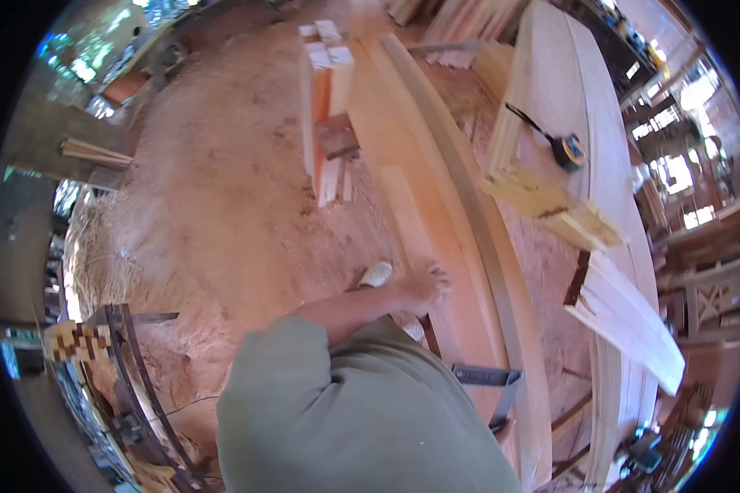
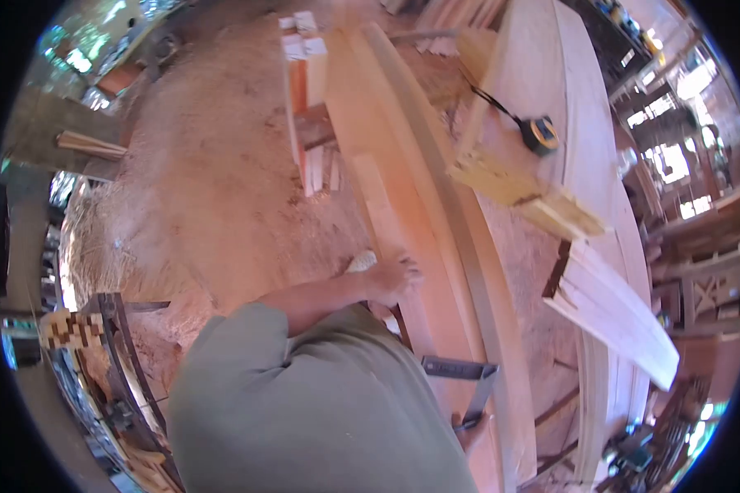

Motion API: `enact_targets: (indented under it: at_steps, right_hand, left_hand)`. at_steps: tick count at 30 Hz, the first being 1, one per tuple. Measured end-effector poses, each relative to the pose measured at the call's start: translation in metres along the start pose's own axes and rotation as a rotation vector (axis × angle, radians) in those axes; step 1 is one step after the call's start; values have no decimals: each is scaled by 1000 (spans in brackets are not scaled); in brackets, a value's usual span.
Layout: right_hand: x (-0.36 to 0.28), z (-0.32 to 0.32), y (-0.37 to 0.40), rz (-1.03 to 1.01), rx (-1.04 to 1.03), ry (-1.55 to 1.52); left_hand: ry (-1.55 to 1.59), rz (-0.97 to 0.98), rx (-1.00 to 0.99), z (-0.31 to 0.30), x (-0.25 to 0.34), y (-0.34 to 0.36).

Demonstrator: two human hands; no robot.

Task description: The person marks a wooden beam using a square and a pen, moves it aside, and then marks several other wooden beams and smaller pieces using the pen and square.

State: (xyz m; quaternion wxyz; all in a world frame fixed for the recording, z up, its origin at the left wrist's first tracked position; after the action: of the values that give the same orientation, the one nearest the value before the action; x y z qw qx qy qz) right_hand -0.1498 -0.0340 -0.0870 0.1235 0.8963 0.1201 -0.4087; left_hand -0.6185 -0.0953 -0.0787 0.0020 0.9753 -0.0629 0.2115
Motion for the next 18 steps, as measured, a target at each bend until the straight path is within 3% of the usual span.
enact_targets:
  at_steps: [3, 4, 5, 6, 7, 9, 10, 12, 13, 14, 16, 17, 18]
  right_hand:
    - [-70, 3, -13, 116, -33, 111]
    - [-90, 8, -25, 33, -6, 144]
    - [-108, 12, -33, -49, 15, 180]
    - [-113, 22, -46, 11, -20, 180]
    - [-119, 34, -61, 67, -52, 176]
    - [-184, 68, -90, -226, -65, 262]
    - [-215, 88, -105, -246, -193, 230]
    - [-266, 130, -130, -198, -381, 460]
    - [-290, 149, -142, -240, -479, 474]
    - [-307, 166, -153, -304, -539, 495]
    - [-340, 198, -167, -508, -648, 519]
    - [-357, 212, -168, -647, -696, 520]
    - [-367, 223, -171, -641, -711, 537]
  left_hand:
    - [137, 37, 93, -20, 6, 4]
    - [155, 48, 90, -32, 8, 5]
    - [403, -10, 167, -50, 7, 7]
    - [653, -72, 241, -64, 5, 10]
    - [670, -68, 237, -75, 7, 11]
    - [1355, -374, 43, -67, -2, 19]
    - [1366, -375, 37, -70, -5, 23]
    - [987, -475, -118, -66, -15, 32]
    - [840, -570, 61, -60, -30, 45]
    - [854, -577, 61, -63, -30, 58]
    - [853, -791, 363, -80, -41, 92]
    - [872, -797, 362, -68, -41, 103]
    - [936, -888, 496, -50, -45, 120]
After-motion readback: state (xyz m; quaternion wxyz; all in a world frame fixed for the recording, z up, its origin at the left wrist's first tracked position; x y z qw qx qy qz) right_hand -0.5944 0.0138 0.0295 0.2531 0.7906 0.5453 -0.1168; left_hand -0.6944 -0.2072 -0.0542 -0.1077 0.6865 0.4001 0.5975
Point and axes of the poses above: each hand's wrist, its own y-axis away from the middle knuckle, its own z-axis out of the palm, x = y × z, the point moved 6 cm from there along -y, towards the middle knuckle, and after that the axes turned 1 degree about -x, right-handed, at the moved point
